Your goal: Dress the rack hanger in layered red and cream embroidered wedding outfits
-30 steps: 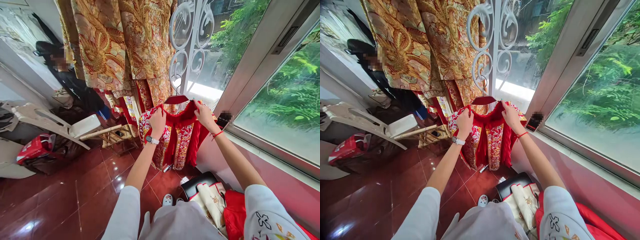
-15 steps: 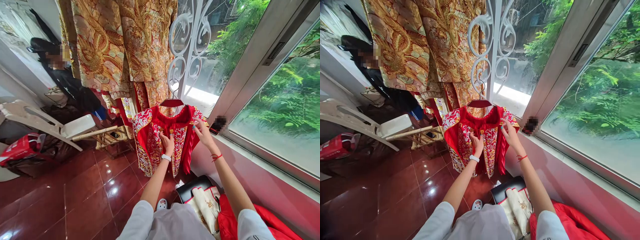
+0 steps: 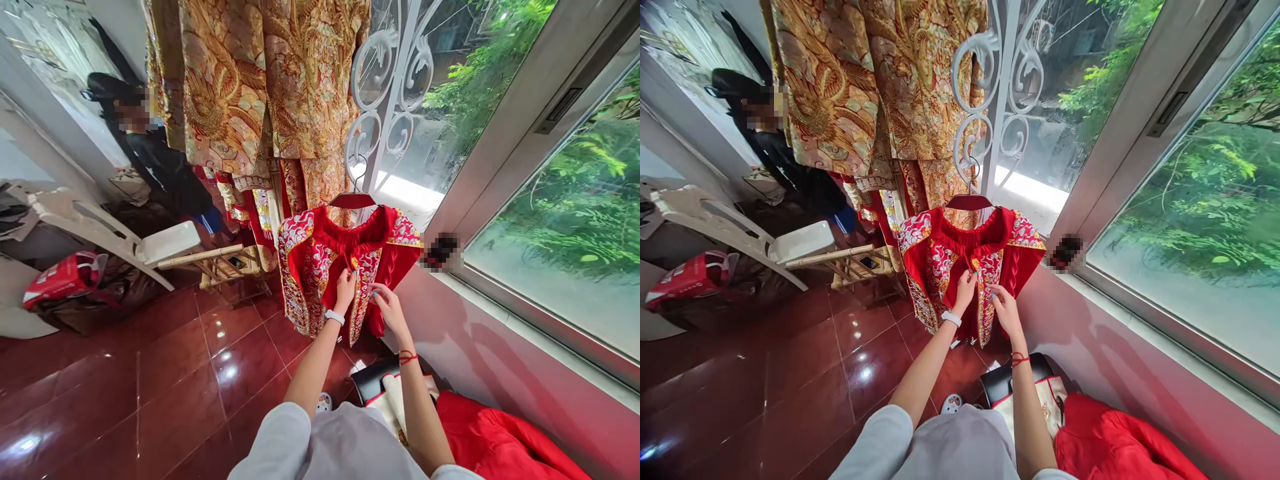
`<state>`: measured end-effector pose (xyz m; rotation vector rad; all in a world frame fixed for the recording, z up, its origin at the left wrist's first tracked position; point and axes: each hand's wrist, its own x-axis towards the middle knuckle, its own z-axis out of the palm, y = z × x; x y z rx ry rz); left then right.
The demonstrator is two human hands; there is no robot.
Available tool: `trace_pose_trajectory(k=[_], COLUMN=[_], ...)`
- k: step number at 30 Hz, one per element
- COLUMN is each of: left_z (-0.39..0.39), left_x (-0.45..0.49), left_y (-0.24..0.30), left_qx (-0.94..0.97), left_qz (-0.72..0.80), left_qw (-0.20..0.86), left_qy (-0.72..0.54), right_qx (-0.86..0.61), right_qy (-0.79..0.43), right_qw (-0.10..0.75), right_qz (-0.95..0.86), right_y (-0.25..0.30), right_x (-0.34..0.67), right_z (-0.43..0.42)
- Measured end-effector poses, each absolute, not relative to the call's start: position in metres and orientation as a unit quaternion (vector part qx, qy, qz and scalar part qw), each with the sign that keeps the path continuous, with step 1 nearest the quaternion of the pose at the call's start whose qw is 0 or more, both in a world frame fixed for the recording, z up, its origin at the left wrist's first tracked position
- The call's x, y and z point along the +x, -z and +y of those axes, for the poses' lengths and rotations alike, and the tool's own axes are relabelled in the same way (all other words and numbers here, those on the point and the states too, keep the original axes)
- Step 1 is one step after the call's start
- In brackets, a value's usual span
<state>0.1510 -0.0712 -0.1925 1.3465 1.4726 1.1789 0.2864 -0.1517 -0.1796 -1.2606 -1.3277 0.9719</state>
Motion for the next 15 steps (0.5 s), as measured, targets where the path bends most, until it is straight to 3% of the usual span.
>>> trace_pose_trajectory(k=[6,8,11,15], left_z=[-0.132,-0.163,-0.201,-0.226], left_x=[0.132,0.135,0.143,0.135], left_y=[0.174,0.167,0.152,0.126], left_qx=[0.537,0.486,0.377,0.342], left_qz=[0.515,0.474,0.416,0.381], left_qw=[0.380,0.468,0.630,0.677], left_qy=[-0.550,-0.566,-0.537,-0.529], right_qx=[-0.550,-0.537,-0.456,-0.387], right_qy=[-0.394,-0.434,-0.588,-0.710], right_qw=[0.532,0.528,0.469,0.397], right_qz=[-0.510,-0.494,-0.476,-0.433], right_y=[0.186,0.173,0.142,0.096], right_x=[0.280,0.272,0.249,0.224], right_z=[-0.160,-0.159,-0.150,-0.126])
